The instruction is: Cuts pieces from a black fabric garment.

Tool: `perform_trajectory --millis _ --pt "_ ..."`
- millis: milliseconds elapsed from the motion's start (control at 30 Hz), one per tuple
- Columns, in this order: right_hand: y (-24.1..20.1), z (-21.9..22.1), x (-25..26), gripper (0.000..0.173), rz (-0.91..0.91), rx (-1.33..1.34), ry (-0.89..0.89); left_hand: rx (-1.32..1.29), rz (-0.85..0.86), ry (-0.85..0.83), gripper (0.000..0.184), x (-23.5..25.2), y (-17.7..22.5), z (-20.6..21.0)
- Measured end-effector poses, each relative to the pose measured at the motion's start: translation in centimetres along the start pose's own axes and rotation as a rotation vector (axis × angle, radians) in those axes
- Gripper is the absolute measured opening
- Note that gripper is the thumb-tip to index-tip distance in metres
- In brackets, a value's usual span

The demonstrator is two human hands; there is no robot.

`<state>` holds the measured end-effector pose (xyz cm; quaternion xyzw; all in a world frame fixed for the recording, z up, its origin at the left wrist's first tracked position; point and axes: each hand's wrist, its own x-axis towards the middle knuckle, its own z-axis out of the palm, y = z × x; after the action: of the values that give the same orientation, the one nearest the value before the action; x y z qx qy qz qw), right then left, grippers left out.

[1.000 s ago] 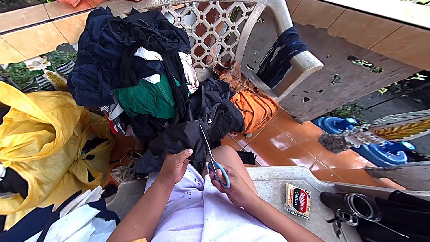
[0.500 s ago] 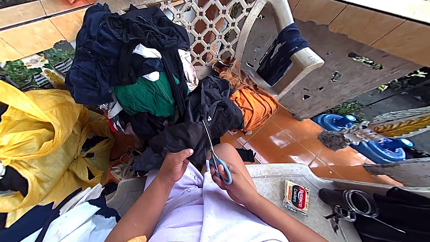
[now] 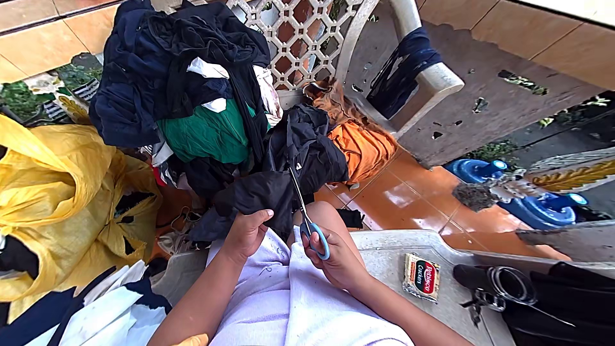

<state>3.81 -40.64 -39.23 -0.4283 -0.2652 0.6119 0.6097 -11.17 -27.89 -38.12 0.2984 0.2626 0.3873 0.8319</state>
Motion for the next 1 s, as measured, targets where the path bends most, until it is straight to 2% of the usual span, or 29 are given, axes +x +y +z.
perform_trajectory --millis 200,600,733,767,833,867,900,933,1000 --pt "-0.3 0.0 0.0 0.027 0.007 0.044 0.010 0.022 -0.034 -0.052 0.028 -0.1 -0.1 -0.6" --pt "0.1 -0.1 0.0 0.019 0.008 0.022 0.110 0.061 -0.089 -0.001 0.028 0.2 -0.1 -0.3" --pt "-0.7 -0.9 1.3 0.020 -0.083 -0.066 0.204 0.299 -0.151 -0.051 0.030 -0.2 0.3 -0.2" --pt "-1.1 -1.4 1.8 0.027 -0.070 -0.105 0.208 0.397 -0.175 -0.104 0.032 -0.5 0.4 -0.1" --pt "-1.7 -2.1 2.5 0.066 0.010 -0.121 0.161 0.551 -0.248 -0.207 0.037 -1.0 0.5 0.2" --pt "-1.8 -1.9 2.6 0.066 0.020 -0.105 0.155 0.567 -0.281 -0.236 0.038 -1.1 0.3 0.3" --pt "-1.8 -1.5 2.7 0.051 0.010 -0.086 0.162 0.524 -0.295 -0.244 0.038 -1.1 0.1 0.1" --pt "-1.7 -1.0 2.6 0.035 -0.009 -0.067 0.177 0.421 -0.294 -0.234 0.036 -1.0 -0.2 -0.3" --pt "-1.3 -0.4 2.3 0.028 -0.032 -0.035 0.178 0.140 -0.272 -0.141 0.023 -0.3 -0.7 -1.3"
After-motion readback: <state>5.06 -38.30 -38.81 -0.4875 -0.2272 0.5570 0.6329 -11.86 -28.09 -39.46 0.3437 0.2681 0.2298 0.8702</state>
